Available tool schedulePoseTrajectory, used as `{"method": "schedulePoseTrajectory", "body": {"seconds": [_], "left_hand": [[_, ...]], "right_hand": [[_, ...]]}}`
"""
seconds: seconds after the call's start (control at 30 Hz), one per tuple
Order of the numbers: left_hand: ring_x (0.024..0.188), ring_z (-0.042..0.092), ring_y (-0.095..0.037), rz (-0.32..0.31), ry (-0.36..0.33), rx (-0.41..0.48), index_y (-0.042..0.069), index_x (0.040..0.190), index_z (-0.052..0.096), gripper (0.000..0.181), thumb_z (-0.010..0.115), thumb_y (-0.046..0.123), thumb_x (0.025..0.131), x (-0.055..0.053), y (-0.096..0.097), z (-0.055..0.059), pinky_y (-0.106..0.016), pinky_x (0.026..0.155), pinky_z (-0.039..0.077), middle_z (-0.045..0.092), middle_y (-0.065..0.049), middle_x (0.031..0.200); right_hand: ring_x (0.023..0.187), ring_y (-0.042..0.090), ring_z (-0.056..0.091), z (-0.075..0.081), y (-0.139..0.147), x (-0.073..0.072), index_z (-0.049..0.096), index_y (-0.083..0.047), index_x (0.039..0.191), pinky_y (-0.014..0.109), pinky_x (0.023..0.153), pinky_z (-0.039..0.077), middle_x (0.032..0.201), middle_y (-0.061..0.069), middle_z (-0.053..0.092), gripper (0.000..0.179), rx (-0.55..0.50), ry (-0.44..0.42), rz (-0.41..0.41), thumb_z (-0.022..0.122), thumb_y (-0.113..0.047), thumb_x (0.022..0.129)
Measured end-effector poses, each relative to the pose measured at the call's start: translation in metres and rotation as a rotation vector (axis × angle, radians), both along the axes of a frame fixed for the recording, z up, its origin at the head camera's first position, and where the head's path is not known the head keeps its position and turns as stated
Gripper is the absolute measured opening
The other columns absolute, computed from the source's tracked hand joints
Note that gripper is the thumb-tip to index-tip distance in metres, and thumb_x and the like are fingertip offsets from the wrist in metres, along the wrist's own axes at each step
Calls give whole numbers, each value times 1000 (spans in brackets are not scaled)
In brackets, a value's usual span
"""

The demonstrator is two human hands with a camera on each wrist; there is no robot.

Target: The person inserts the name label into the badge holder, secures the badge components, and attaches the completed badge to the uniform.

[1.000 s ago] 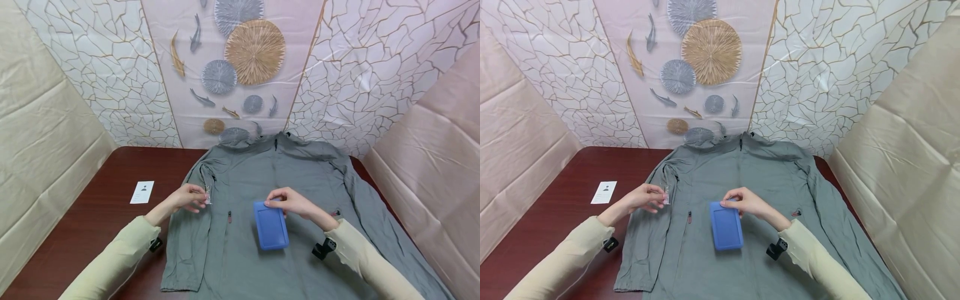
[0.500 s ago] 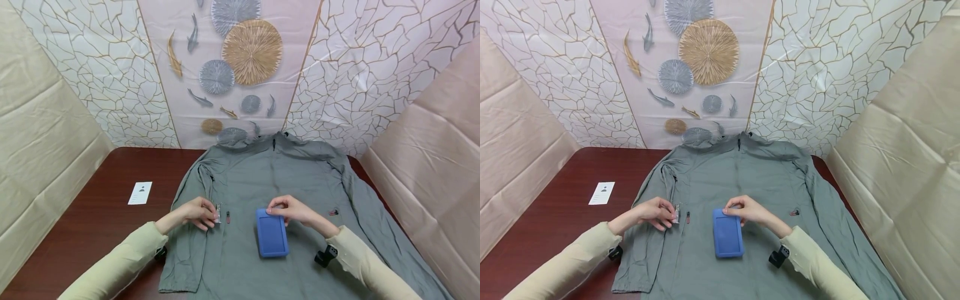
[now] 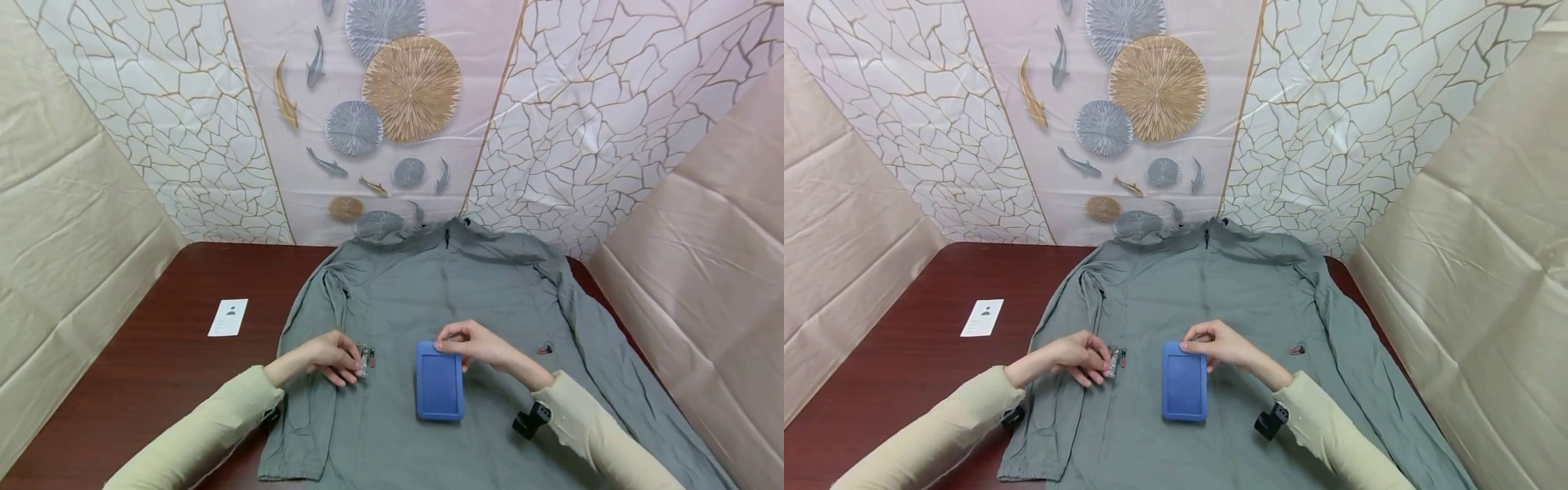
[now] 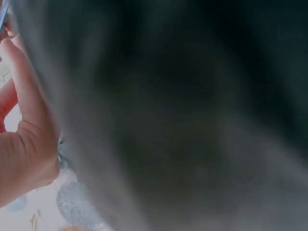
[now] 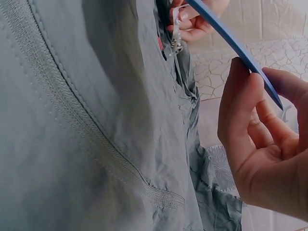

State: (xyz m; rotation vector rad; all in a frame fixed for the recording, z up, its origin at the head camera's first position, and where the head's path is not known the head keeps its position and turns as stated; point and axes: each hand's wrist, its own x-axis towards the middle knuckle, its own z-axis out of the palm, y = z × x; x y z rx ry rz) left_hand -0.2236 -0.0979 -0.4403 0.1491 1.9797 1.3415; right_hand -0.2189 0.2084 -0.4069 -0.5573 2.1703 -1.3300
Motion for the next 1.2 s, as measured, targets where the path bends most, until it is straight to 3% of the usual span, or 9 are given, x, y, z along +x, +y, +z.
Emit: {"method": "schedulePoseTrajectory", "body": {"seconds": [0.2, 0.43, 0.67, 0.87, 1.2], "left_hand": [[55, 64, -13, 14, -25, -9, -3, 91, 60, 12, 60, -2, 79, 3, 0, -3, -31, 54, 55, 67, -11, 72], [61, 67, -18, 25, -43, -7, -5, 100, 57, 22, 60, -3, 78, 9, -3, 3, -32, 55, 56, 68, -16, 79], [65, 68, -23, -2, -29, 4, -5, 105, 55, 26, 59, -2, 80, 14, -4, 12, -34, 56, 56, 67, -22, 87], [68, 68, -22, -14, -27, 6, -5, 109, 53, 23, 52, 3, 87, 17, -6, 21, -33, 56, 56, 66, -20, 93], [79, 67, -23, -100, 1, 103, -5, 118, 51, 33, 43, 16, 94, 14, -9, 29, -36, 62, 56, 65, -20, 101]], "right_hand": [[50, 5, 54, 1, -1, 0, 60, 2, 98, 34, 49, 52, 70, -5, 64, 28, 1, -2, 1, 57, -24, 87], [51, 5, 54, 3, -2, 0, 59, 2, 99, 38, 51, 53, 70, -5, 64, 28, -1, 0, 15, 56, -24, 88], [51, 5, 55, 5, -4, -1, 59, 2, 98, 38, 51, 53, 71, -4, 64, 29, 4, -10, 19, 57, -24, 88], [52, 5, 55, 8, -6, -2, 59, 2, 98, 38, 51, 53, 72, -4, 64, 29, 6, -11, 28, 57, -24, 88], [53, 6, 56, 12, -11, -6, 59, 2, 99, 35, 50, 53, 71, -3, 64, 28, 8, 6, 45, 57, -24, 88]]}}
